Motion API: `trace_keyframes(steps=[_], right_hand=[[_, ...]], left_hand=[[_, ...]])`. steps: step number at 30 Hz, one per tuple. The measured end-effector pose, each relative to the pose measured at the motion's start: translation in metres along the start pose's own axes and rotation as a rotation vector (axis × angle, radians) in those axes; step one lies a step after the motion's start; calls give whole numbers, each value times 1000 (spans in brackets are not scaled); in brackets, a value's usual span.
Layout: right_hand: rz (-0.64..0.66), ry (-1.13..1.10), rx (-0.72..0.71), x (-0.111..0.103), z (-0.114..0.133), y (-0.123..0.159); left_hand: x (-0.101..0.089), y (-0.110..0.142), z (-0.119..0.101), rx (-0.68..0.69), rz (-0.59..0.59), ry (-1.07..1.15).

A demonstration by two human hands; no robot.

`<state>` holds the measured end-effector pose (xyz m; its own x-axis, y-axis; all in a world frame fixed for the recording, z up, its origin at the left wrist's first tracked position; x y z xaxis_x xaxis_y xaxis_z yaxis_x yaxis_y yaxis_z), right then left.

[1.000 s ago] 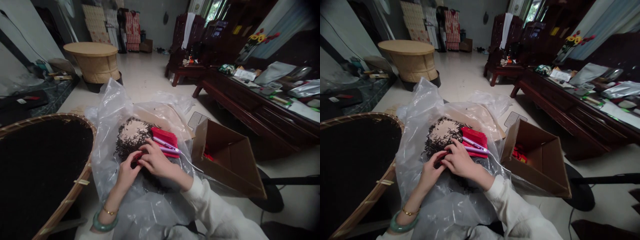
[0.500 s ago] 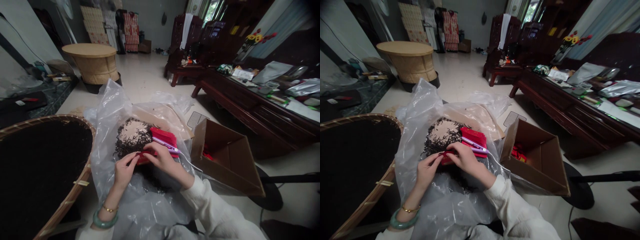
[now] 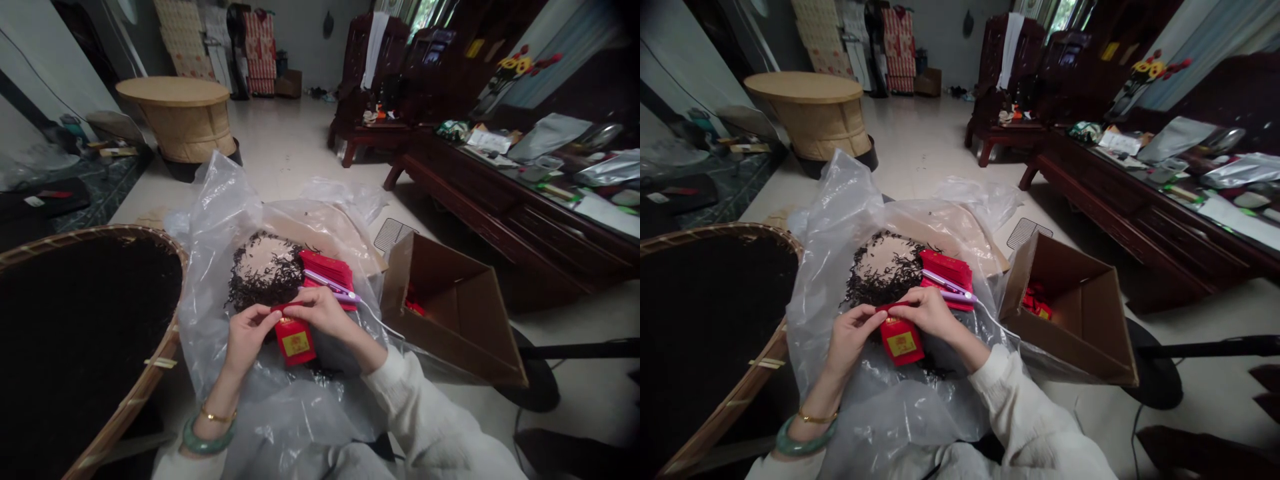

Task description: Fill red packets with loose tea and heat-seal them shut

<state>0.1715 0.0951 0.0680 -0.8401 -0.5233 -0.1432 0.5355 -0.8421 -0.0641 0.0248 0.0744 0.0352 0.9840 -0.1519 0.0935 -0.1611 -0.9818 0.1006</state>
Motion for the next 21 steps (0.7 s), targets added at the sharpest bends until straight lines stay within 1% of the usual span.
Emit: trace_keyframes(steps=[2,3,5,7,9,12,14,16,17,19,21], right_hand=[[-22,8,0,-1,-2,0],[-35,22,-5,-1,-3,1],[-61,61,-15,1,-4,2],[-90,119,-24,3,-4,3],[-124,198,-32,3,-2,5],[-169,344,-28,-7,0,7],[-227,494,-3,-23,1,11],[-273,702,74,-39,-5,15],[-262,817,135,-45,-11,16],[-199,1017,260,-52,-26,17],[-144,1149,341,-53,-39,17]], left_hand=[[5,1,6,-36,12,123],[11,2,11,-69,39,198],[28,5,22,-166,133,327],[43,10,32,-270,228,382],[48,14,39,-335,256,373],[46,15,44,-386,228,352],[43,15,44,-411,217,375],[39,13,42,-413,203,405],[37,12,41,-406,196,414],[34,9,39,-384,189,419],[32,7,37,-366,196,414]])
Point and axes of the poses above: each hand's wrist, its own y-axis away from the middle knuckle, its own x-axis out of the palm, z = x × y, the point moved 9 cm from there along -y, towards the middle knuckle, and after that the axes turned 13 degrees about z, right-handed, at the moved point
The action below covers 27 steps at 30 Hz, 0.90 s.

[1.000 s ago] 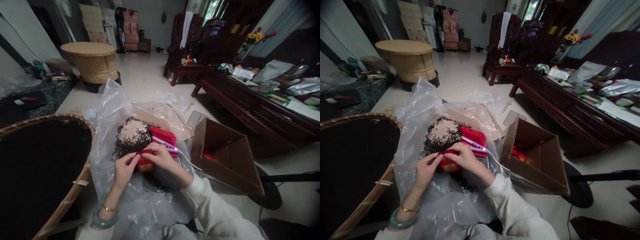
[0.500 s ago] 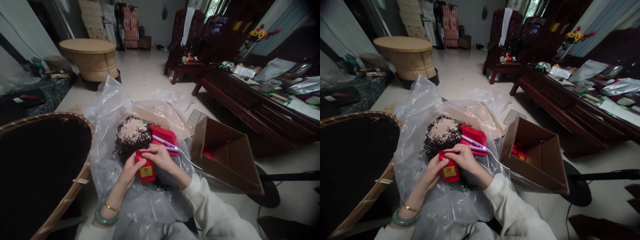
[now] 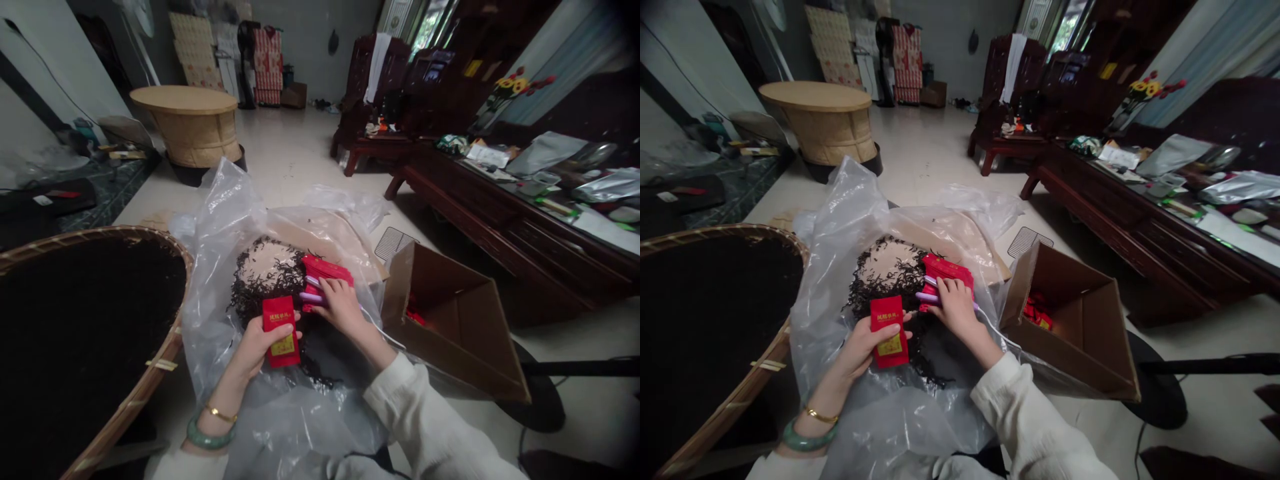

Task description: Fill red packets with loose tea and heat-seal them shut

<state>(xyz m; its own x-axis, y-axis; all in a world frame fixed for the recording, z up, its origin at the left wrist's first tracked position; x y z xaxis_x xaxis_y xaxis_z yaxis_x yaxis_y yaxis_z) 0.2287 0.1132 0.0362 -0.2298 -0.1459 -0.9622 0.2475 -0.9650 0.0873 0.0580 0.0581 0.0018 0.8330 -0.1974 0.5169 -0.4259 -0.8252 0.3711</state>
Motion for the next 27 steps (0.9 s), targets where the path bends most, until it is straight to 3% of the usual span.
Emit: trace_keyframes(steps=[4,7,13,16,19,23,27], right_hand=[[64,95,-5,11,2,-2],[105,23,-51,10,3,-2],[155,-566,-184,-22,-3,0],[302,-694,-319,-37,21,3],[394,-634,-410,-46,51,4],[463,-626,-411,-43,75,1],[471,-633,-354,-38,80,-2]], left_hand=[[0,-1,-1,8,20,-14],[-1,0,-3,19,18,-27],[-2,0,-6,26,37,-126],[0,-2,-5,5,69,-221],[5,-3,-6,1,106,-344],[5,-1,-6,5,81,-414],[5,0,0,-15,88,-372]])
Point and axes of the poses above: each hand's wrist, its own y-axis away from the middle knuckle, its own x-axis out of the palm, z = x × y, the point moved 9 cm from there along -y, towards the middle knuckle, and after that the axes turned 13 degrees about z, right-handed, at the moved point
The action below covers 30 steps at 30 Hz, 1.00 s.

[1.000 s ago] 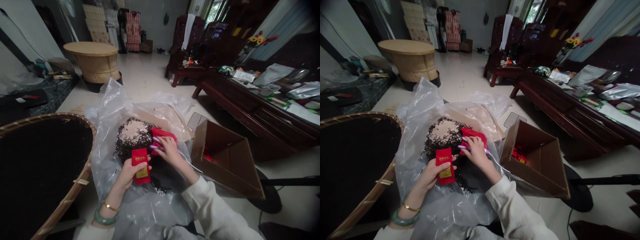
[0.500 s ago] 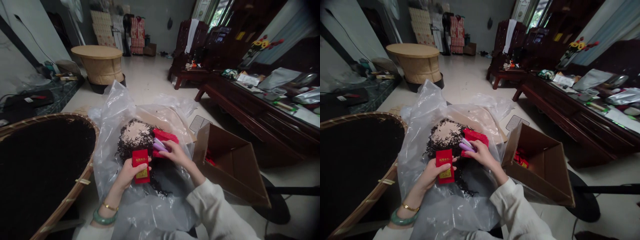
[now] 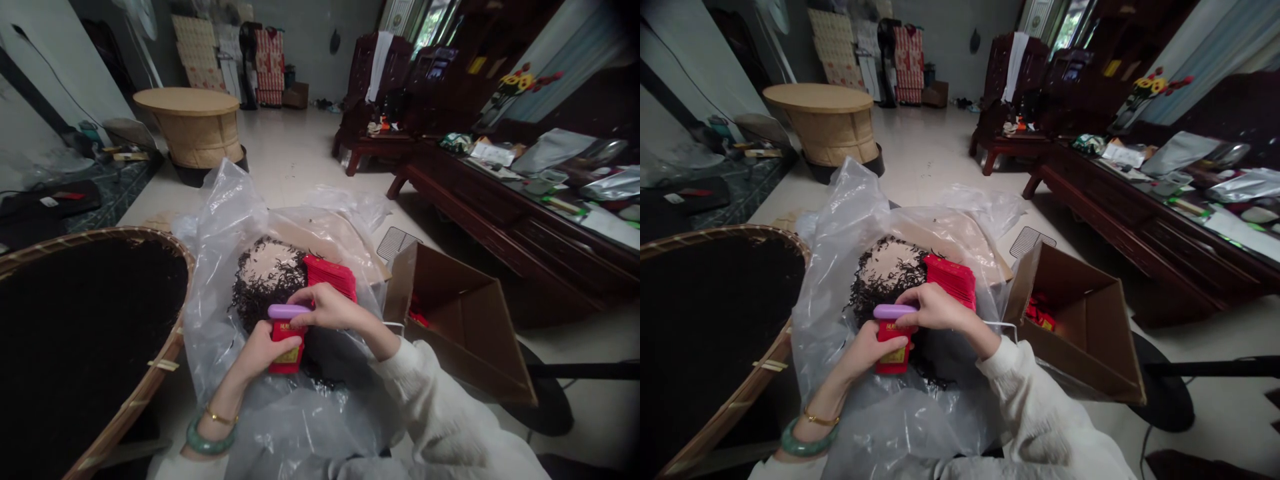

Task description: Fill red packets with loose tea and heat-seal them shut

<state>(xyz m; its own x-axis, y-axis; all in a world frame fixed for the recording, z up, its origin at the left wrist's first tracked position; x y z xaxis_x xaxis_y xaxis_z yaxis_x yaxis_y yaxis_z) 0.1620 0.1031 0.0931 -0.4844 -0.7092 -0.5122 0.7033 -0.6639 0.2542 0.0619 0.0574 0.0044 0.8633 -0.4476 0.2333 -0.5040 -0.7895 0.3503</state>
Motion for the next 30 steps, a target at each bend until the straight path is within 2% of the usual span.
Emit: trace_keyframes(steps=[5,10,14,19,30], right_hand=[[-45,19,61,-1,-4,1],[-64,-6,30,0,-5,0],[-87,-44,8,1,-7,-2],[-130,14,-1,0,-3,-1],[-151,64,13,1,4,2]], left_hand=[[-1,0,6,-53,10,-1],[-2,0,2,-52,10,-37],[0,0,1,-32,6,108],[-2,1,5,-22,-55,227],[-4,2,6,-27,-71,175]])
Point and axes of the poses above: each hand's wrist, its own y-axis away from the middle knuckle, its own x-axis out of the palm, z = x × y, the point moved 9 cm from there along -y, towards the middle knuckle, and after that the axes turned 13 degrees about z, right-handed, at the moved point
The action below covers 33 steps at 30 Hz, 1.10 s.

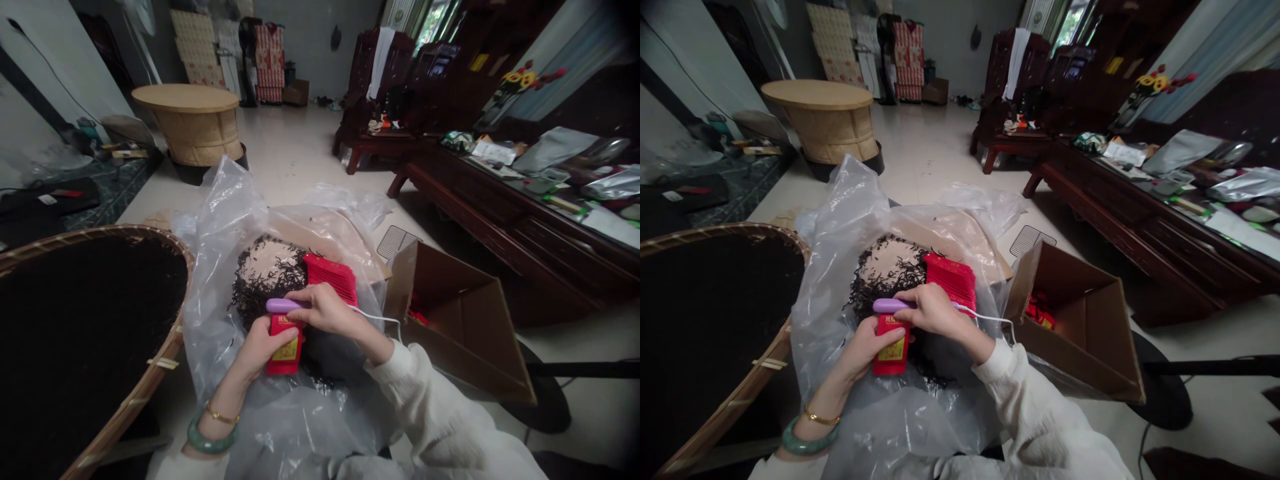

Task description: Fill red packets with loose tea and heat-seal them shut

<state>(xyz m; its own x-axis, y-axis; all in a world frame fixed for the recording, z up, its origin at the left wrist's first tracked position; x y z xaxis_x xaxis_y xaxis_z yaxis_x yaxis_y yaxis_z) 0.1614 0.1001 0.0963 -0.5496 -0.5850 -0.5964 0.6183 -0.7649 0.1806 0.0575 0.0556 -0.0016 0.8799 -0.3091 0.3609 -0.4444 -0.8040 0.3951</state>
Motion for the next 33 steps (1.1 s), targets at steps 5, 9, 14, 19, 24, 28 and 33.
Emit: trace_keyframes(steps=[5,9,14,19,24,28,33], right_hand=[[13,36,-8,0,1,0],[11,46,-29,1,0,0],[14,34,-21,3,0,0],[9,10,-8,5,-2,-2],[17,-1,-27,7,0,-3],[20,23,-27,7,2,-1],[-5,25,-26,1,1,1]], left_hand=[[-2,0,-9,64,-46,18],[-16,5,-34,290,-207,-5],[-19,6,-39,304,-245,-113],[-17,13,-46,370,-275,-157],[-12,15,-50,387,-272,-191],[-14,14,-49,380,-260,-174],[-12,5,-36,306,-154,-82]])
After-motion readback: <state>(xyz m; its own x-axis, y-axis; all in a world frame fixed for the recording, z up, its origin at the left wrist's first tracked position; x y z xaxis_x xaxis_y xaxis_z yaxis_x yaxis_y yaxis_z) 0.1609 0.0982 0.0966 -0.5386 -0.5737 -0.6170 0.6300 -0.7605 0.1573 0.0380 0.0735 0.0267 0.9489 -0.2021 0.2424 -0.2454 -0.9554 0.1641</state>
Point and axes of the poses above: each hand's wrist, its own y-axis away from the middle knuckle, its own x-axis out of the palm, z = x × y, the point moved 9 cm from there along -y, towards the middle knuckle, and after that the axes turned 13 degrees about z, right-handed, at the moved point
